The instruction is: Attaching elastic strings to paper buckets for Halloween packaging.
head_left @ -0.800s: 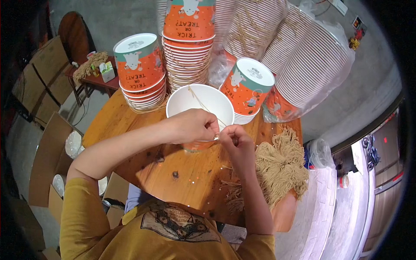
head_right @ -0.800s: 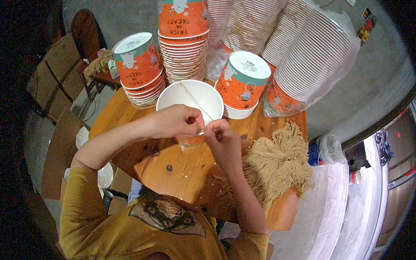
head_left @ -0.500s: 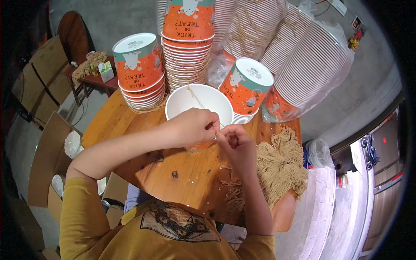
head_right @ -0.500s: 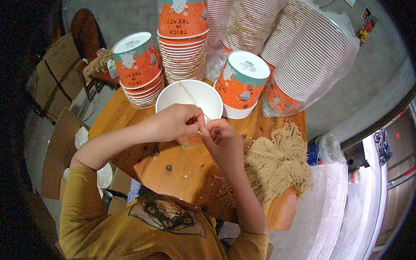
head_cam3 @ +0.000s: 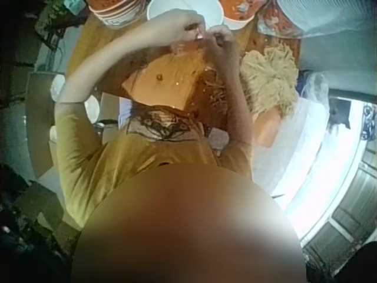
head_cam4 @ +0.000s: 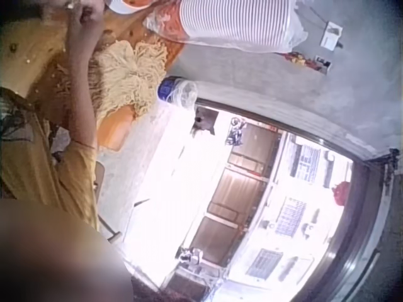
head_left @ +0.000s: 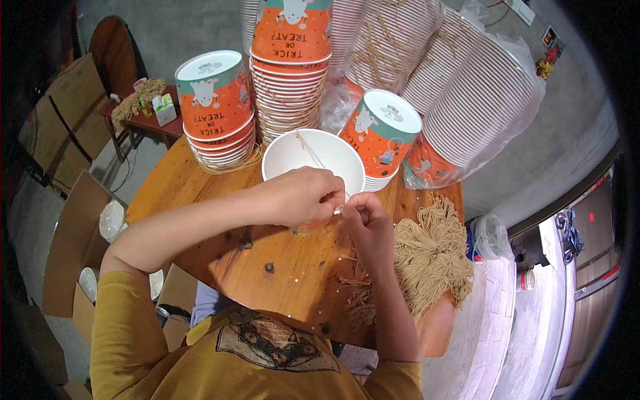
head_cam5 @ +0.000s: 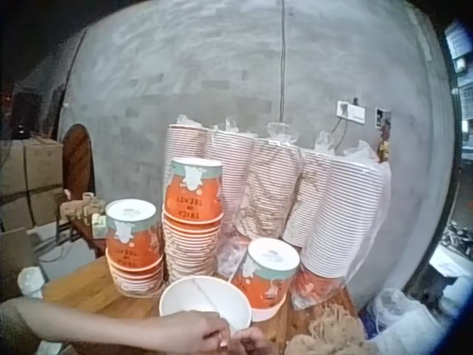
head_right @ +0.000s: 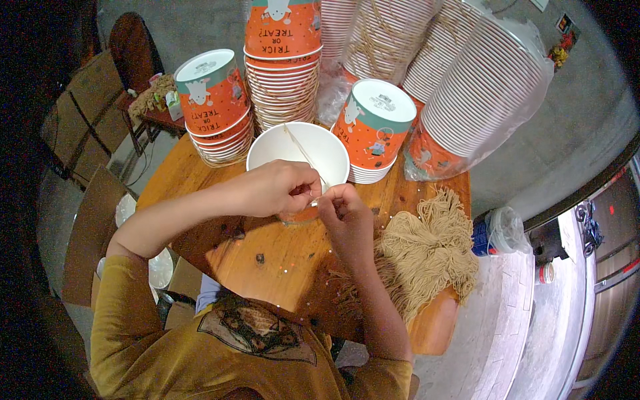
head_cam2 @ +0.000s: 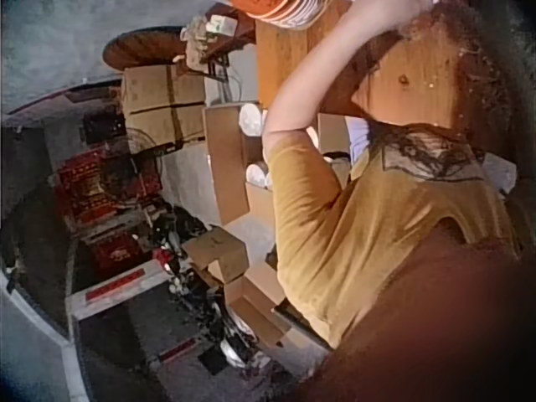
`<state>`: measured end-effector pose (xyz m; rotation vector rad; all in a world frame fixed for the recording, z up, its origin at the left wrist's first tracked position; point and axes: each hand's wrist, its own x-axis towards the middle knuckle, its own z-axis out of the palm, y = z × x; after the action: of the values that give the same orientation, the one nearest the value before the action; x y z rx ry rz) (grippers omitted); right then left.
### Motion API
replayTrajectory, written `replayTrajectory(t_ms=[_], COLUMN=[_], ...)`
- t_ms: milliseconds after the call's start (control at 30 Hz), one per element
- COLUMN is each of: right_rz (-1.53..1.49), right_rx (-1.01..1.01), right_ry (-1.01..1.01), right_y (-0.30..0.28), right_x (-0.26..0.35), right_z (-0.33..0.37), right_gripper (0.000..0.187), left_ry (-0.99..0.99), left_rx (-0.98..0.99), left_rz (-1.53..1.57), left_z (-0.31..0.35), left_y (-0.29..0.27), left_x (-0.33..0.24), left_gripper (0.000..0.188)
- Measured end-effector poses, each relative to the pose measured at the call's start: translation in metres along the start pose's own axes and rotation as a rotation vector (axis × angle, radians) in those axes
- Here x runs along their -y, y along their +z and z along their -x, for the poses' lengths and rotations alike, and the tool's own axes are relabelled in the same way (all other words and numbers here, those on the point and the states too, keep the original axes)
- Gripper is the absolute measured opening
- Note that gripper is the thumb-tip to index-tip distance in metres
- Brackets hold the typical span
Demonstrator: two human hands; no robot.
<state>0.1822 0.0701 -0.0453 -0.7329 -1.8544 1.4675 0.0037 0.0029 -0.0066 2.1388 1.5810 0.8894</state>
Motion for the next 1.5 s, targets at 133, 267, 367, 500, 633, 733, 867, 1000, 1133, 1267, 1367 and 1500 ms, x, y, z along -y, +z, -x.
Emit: replayTrajectory(t_ms=[133,267,367,500,633,733,867,1000,1133,1267,1367,1500], right_rz=[0.039,-0.027,0.029,0.052,0.08,0.089,0.165,0.368,0.503,0.435,0.065,-0.105], right_rx=[0.0,0.006,0.016,0.011,0.005,-0.019,0.005,0.021,0.058,0.016,0.071,0.014], right_ry=[-0.02,-0.038,-0.036,-0.029,-0.036,-0.075,-0.084,-0.081,-0.07,-0.178,-0.045,-0.117], right_y=[0.001,-0.003,0.0,-0.001,-0.003,-0.006,-0.003,-0.003,-0.01,-0.013,-0.011,-0.009], right_x=[-0.002,-0.001,0.001,0.003,0.001,-0.007,0.0,0.009,0.012,0.002,-0.001,-0.008], right_z=[0.001,0.0,0.0,-0.001,0.0,0.0,0.002,0.011,0.01,0.006,0.004,0.0], right_gripper=[0.008,0.011,0.011,0.011,0.011,0.009,0.01,0.015,0.014,0.012,0.01,0.011], left_ry=[-0.142,-0.176,-0.341,-0.387,-0.36,-0.31,-0.302,-0.11,0.064,0.024,-0.012,-0.049], left_rx=[0.114,0.088,0.182,0.251,0.211,0.198,0.101,-0.024,-0.075,-0.056,-0.043,-0.019], left_rz=[0.085,0.206,0.433,0.392,0.406,0.299,0.235,0.101,-0.058,0.02,0.056,0.091], left_z=[-0.004,-0.006,-0.002,-0.004,-0.004,-0.008,-0.002,0.0,0.001,0.003,0.004,0.002], left_y=[-0.004,0.002,0.002,-0.002,-0.003,-0.005,-0.006,0.001,0.004,0.002,0.0,-0.001], left_x=[-0.003,0.008,0.011,0.006,0.003,-0.003,-0.013,-0.007,-0.003,-0.006,-0.006,-0.009], left_gripper=[0.013,0.015,0.019,0.025,0.028,0.021,0.014,0.012,0.005,0.007,0.009,0.011])
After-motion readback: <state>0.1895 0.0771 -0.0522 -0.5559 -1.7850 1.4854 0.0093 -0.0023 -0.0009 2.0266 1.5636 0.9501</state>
